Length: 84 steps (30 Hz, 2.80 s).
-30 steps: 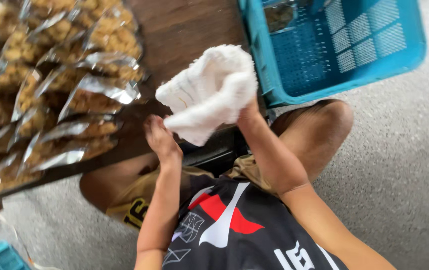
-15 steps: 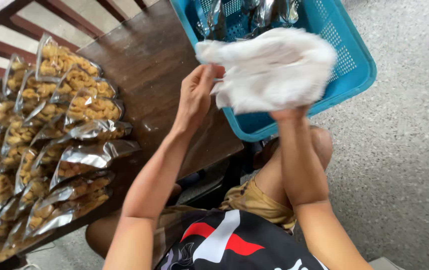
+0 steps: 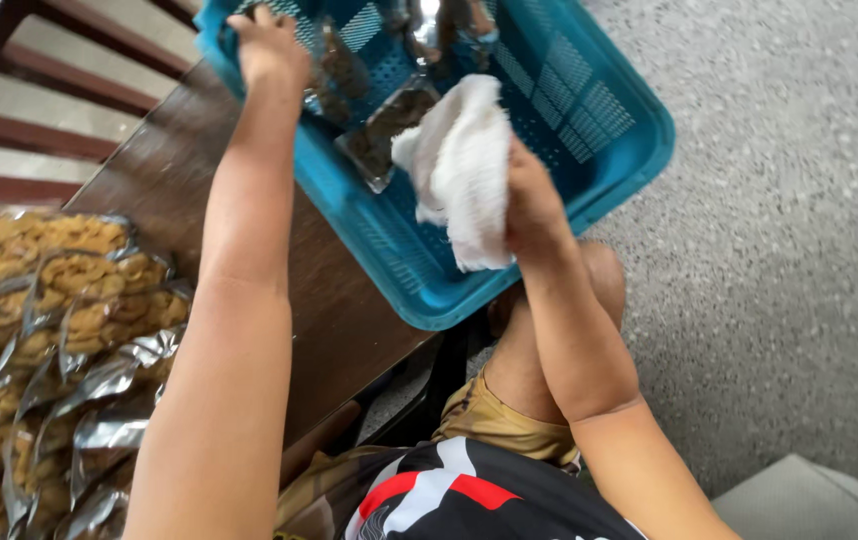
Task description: The person sits on the floor and repeatedly wipes the exterior of sealed snack bags with a white cloth. They pick up each bag, wipe it, and place it into a blue plastic basket.
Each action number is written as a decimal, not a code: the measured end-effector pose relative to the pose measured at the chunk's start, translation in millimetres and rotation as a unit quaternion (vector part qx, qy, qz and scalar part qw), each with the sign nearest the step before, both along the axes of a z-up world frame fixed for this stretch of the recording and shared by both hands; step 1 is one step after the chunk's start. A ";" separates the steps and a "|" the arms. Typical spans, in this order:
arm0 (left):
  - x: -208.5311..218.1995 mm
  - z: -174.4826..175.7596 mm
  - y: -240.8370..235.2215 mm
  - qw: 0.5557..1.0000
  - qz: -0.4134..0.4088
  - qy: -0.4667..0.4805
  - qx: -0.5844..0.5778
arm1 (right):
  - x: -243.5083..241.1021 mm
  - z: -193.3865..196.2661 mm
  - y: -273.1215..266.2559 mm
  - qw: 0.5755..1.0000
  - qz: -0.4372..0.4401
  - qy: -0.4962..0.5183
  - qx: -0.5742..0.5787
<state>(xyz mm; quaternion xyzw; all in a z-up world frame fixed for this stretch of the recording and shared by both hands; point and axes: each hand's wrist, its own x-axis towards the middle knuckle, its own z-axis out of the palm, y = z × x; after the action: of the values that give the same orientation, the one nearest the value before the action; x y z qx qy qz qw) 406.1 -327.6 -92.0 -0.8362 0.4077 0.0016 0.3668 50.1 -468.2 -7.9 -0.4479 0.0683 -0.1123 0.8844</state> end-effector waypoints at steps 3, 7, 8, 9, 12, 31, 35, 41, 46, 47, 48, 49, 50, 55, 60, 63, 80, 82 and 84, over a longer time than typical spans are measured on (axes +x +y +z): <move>-7.9 5.1 7.3 0.998 -0.022 0.022 -0.050 | -7.3 -1.8 6.1 0.993 -0.024 0.047 -0.105; -47.1 72.3 21.9 0.986 -0.016 0.111 -0.124 | -7.8 0.5 23.0 0.932 -0.057 0.135 -0.331; -64.5 98.5 30.5 0.964 0.006 0.166 -0.207 | -8.1 3.2 24.9 0.939 -0.056 0.119 -0.319; -85.7 126.8 41.3 0.932 0.026 0.215 -0.289 | -6.9 6.8 27.0 0.912 -0.079 0.089 -0.393; -170.1 209.2 86.3 0.814 -0.031 0.241 -0.528 | -8.2 23.4 36.2 0.811 -0.131 -0.003 -0.570; -412.1 217.4 266.7 0.404 0.143 0.375 -0.822 | -42.8 69.8 253.5 0.733 -0.087 -0.322 -0.593; -425.1 207.7 292.1 0.348 0.191 0.378 -0.836 | -39.5 51.2 257.4 0.788 -0.069 -0.317 -0.523; -421.1 200.5 279.6 0.409 0.191 0.344 -0.823 | -61.0 13.0 279.2 0.775 -0.002 -0.235 -0.587; -434.2 207.9 285.7 0.430 0.189 0.351 -0.810 | -58.4 -14.8 272.6 0.937 0.049 -0.180 -0.294; -437.5 210.1 291.6 0.422 0.188 0.353 -0.814 | -54.1 -19.0 269.8 0.979 0.113 -0.118 -0.125; -438.5 211.0 297.7 0.372 0.188 0.378 -0.827 | -48.7 -23.5 265.7 0.983 0.147 -0.100 -0.053; -442.6 210.7 304.5 0.318 0.193 0.407 -0.834 | -50.5 -29.0 262.7 0.981 0.176 -0.074 0.020; -445.1 209.8 310.5 0.263 0.196 0.434 -0.839 | -54.0 -33.6 262.1 0.974 0.203 -0.048 0.093; -425.7 205.5 329.1 0.288 0.162 0.427 -0.842 | -59.8 -32.1 257.4 0.967 0.244 0.043 0.050; -406.1 183.6 332.5 0.379 0.051 0.435 -0.815 | -66.3 -34.5 259.1 0.905 0.402 0.141 -0.009; -401.5 162.8 326.7 0.385 0.035 0.496 -0.777 | -70.1 -50.4 256.1 0.854 0.444 0.026 -0.272; -416.3 155.9 312.6 0.627 0.354 0.235 -0.653 | -57.0 8.7 262.6 0.911 0.166 -0.169 -0.337; -414.6 158.8 318.7 0.574 0.379 0.239 -0.685 | -52.8 10.2 254.0 0.915 0.196 -0.094 -0.338; -409.6 158.4 320.4 0.549 0.401 0.252 -0.689 | -52.2 8.2 248.6 0.917 0.196 -0.053 -0.343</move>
<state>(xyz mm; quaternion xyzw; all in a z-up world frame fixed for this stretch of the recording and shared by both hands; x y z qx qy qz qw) -3.5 -7.1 66.4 -0.8746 -0.0185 0.0779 -0.4782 -2.1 -219.5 0.3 -0.7218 -0.1110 0.0231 0.6828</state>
